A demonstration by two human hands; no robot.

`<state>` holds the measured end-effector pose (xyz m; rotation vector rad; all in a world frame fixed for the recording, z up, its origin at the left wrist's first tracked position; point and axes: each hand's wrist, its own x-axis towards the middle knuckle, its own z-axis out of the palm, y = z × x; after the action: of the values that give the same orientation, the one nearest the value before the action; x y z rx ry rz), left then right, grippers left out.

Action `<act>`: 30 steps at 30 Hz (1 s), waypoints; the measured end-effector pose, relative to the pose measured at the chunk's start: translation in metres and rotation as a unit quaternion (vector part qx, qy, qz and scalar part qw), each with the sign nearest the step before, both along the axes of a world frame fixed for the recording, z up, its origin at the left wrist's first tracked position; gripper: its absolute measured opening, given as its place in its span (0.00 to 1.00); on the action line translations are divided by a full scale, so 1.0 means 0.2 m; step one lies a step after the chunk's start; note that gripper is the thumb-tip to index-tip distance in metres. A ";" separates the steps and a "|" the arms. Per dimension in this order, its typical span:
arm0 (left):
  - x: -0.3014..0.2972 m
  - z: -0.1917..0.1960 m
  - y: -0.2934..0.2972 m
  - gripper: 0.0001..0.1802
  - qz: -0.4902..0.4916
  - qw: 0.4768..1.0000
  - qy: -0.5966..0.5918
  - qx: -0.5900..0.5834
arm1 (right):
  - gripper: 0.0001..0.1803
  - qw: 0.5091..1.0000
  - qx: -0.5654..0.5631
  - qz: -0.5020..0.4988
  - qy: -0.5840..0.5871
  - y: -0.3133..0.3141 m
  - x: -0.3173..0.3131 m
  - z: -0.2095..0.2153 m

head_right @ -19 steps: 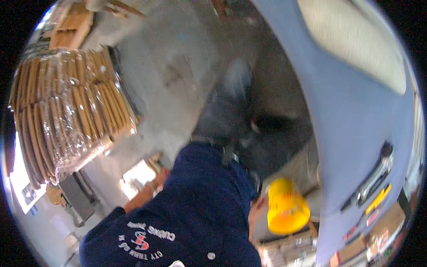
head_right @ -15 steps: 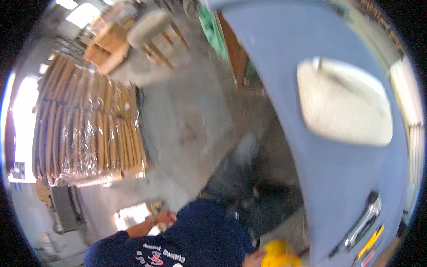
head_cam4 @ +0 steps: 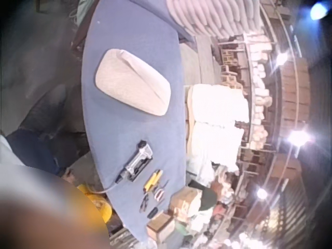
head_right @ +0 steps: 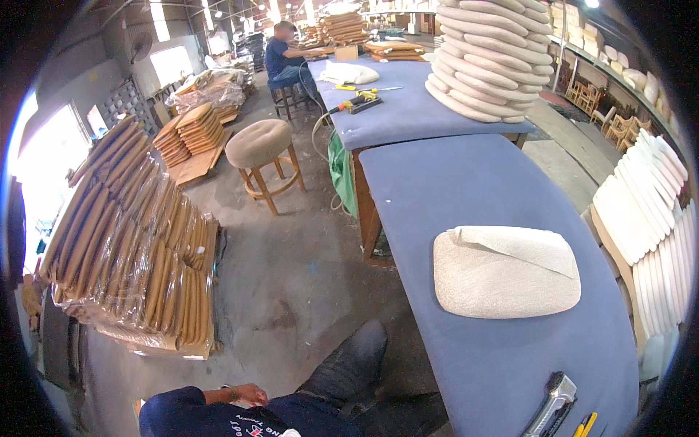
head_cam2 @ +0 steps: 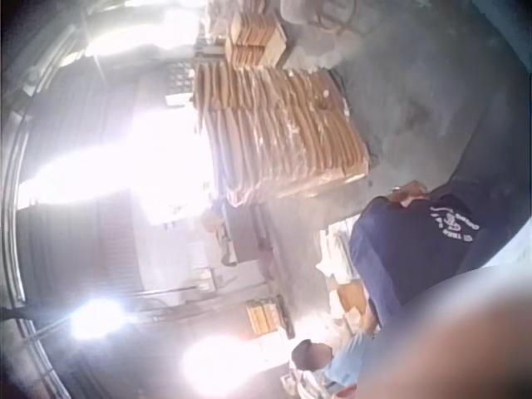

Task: The person staples fabric onto a cushion using a staple gun, then trims excess fabric with a utility knife. The person handles the cushion and tools at a workbench in a workshop.

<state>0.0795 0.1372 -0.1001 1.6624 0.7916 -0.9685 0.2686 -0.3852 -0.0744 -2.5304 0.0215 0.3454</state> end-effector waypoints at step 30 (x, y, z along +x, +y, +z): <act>1.67 2.40 -0.79 0.20 -0.170 0.462 -0.647 -0.582 | 0.08 0.921 0.012 -0.015 -0.388 0.14 1.40 1.10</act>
<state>0.4142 -0.0201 0.3807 0.7335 -1.1379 -0.0365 0.5487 -0.3563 0.1448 -2.4635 -0.2469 -0.6785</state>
